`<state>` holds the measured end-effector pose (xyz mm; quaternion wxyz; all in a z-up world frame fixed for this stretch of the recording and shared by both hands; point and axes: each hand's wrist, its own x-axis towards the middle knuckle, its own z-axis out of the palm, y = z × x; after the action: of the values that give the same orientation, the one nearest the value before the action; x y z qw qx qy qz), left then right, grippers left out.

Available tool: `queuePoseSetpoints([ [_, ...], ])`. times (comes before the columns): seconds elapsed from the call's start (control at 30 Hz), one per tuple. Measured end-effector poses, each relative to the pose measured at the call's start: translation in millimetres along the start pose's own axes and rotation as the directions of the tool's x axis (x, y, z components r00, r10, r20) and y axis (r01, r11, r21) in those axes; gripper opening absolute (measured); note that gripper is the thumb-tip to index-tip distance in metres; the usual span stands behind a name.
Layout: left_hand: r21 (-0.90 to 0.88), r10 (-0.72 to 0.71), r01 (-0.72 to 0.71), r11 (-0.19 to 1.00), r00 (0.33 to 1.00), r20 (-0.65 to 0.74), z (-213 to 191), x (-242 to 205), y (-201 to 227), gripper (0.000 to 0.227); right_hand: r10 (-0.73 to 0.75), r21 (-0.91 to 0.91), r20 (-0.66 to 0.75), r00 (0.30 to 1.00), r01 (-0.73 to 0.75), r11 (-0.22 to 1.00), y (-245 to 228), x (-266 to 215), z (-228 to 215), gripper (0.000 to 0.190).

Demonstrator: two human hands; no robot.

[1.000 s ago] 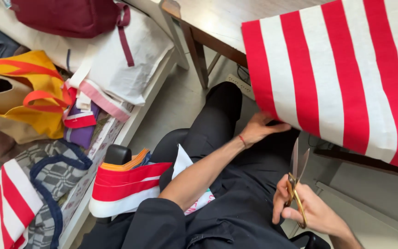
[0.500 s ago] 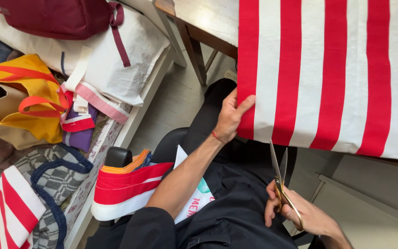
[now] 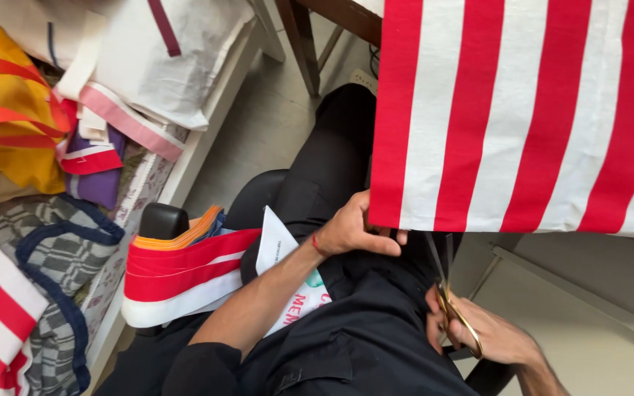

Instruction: Cutting a strip of red and white striped fabric using scissors

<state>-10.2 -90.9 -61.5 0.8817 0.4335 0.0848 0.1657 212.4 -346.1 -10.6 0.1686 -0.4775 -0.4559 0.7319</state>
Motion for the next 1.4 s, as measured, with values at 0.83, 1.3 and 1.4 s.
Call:
queuePoseSetpoints([
  [0.83,0.231,-0.141,0.301,0.925,0.839,-0.526,77.1,15.2,33.2,0.042,-0.110,0.044,-0.336,0.935,0.132,0.990,-6.5,35.7,33.7,0.089],
  [1.3,0.115,-0.225,0.328,0.938,0.826,-0.517,78.6,14.6,32.4,0.030,-0.156,0.063,-0.324,0.933,0.185,0.981,-9.5,35.3,37.2,0.092],
  [1.4,0.097,-0.229,0.321,0.942,0.827,-0.513,77.6,14.9,29.8,0.029,-0.163,0.061,-0.323,0.932,0.193,0.979,-9.9,35.7,36.1,0.094],
])
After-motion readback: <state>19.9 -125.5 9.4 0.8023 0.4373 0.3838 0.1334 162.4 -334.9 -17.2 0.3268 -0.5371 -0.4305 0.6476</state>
